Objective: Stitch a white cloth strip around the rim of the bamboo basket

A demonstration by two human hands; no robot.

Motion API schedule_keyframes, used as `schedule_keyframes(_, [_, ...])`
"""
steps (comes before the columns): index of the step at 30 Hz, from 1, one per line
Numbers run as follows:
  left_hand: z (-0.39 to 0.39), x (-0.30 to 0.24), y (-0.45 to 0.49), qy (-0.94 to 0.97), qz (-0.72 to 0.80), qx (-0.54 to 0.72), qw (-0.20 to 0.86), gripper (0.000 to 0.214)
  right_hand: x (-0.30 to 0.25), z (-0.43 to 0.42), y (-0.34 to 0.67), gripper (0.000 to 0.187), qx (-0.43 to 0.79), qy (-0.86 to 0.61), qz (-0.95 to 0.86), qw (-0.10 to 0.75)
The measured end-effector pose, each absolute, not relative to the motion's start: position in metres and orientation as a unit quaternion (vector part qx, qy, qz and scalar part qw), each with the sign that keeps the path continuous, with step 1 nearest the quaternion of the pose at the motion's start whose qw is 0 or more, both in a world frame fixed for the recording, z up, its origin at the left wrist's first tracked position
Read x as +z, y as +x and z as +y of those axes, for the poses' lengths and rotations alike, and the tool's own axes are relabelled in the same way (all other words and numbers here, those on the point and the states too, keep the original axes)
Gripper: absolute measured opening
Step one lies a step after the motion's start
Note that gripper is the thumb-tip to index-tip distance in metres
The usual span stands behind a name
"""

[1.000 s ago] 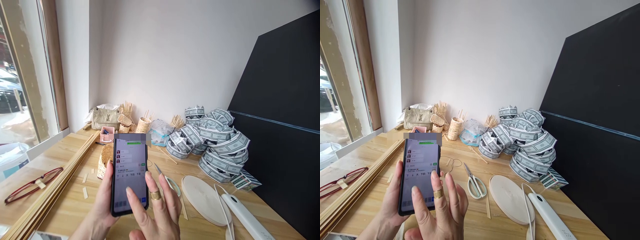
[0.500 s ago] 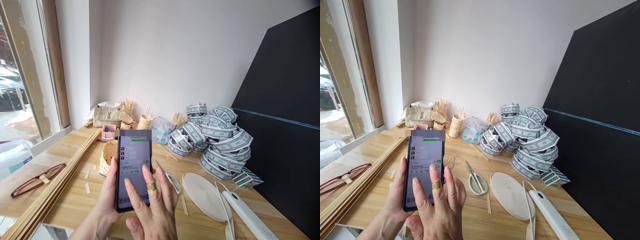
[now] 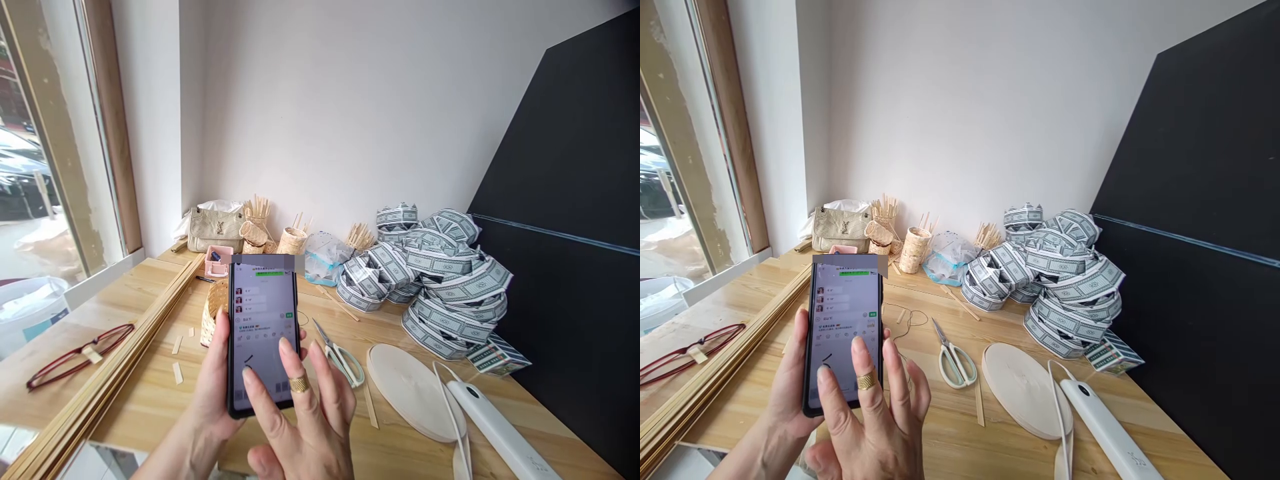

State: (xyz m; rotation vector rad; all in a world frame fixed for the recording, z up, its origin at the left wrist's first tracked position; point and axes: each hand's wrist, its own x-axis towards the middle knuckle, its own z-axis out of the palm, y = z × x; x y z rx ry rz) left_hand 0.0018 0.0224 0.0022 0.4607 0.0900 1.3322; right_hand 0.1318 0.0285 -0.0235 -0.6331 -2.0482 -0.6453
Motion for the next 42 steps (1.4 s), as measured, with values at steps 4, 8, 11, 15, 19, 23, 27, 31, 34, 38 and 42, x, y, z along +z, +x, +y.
schedule_keyframes(4, [0.023, 0.001, 0.001, 0.219, 0.058, 0.607, 0.762, 0.043, -0.018, 0.029, 0.138, 0.048, -0.264, -0.261, -0.842, 0.392])
schedule_keyframes(8, [0.024, 0.000, -0.001, 0.220, 0.077, 0.610, 0.757, 0.051, -0.017, 0.029, 0.141, 0.047, -0.268, -0.281, -0.835, 0.390])
schedule_keyframes(11, [0.024, 0.002, 0.000, 0.215, 0.075, 0.612, 0.758, 0.055, -0.019, 0.028, 0.141, 0.049, -0.278, -0.269, -0.833, 0.395])
schedule_keyframes(15, [0.023, 0.001, 0.002, 0.209, 0.068, 0.618, 0.755, 0.051, -0.019, 0.028, 0.140, 0.048, -0.259, -0.278, -0.833, 0.402])
schedule_keyframes(19, [0.022, 0.001, 0.003, 0.212, 0.065, 0.615, 0.756, 0.051, -0.018, 0.028, 0.141, 0.048, -0.272, -0.274, -0.836, 0.389])
schedule_keyframes(23, [0.021, 0.002, 0.002, 0.221, 0.056, 0.610, 0.759, 0.052, -0.019, 0.027, 0.138, 0.048, -0.263, -0.272, -0.839, 0.391])
schedule_keyframes(27, [0.022, 0.001, 0.001, 0.224, 0.059, 0.600, 0.766, 0.055, -0.022, 0.027, 0.140, 0.049, -0.282, -0.263, -0.833, 0.396])
schedule_keyframes(31, [0.022, 0.001, 0.000, 0.223, 0.073, 0.610, 0.756, 0.055, -0.023, 0.028, 0.144, 0.048, -0.280, -0.277, -0.833, 0.388])
schedule_keyframes(34, [0.021, 0.001, 0.001, 0.223, 0.068, 0.612, 0.756, 0.050, -0.021, 0.027, 0.144, 0.047, -0.272, -0.282, -0.833, 0.391])
schedule_keyframes(38, [0.022, 0.001, 0.002, 0.229, 0.063, 0.614, 0.753, 0.050, -0.017, 0.027, 0.145, 0.048, -0.284, -0.269, -0.812, 0.433])
schedule_keyframes(42, [0.023, 0.000, 0.001, 0.228, 0.076, 0.609, 0.756, 0.054, -0.017, 0.027, 0.140, 0.048, -0.290, -0.272, -0.797, 0.454])
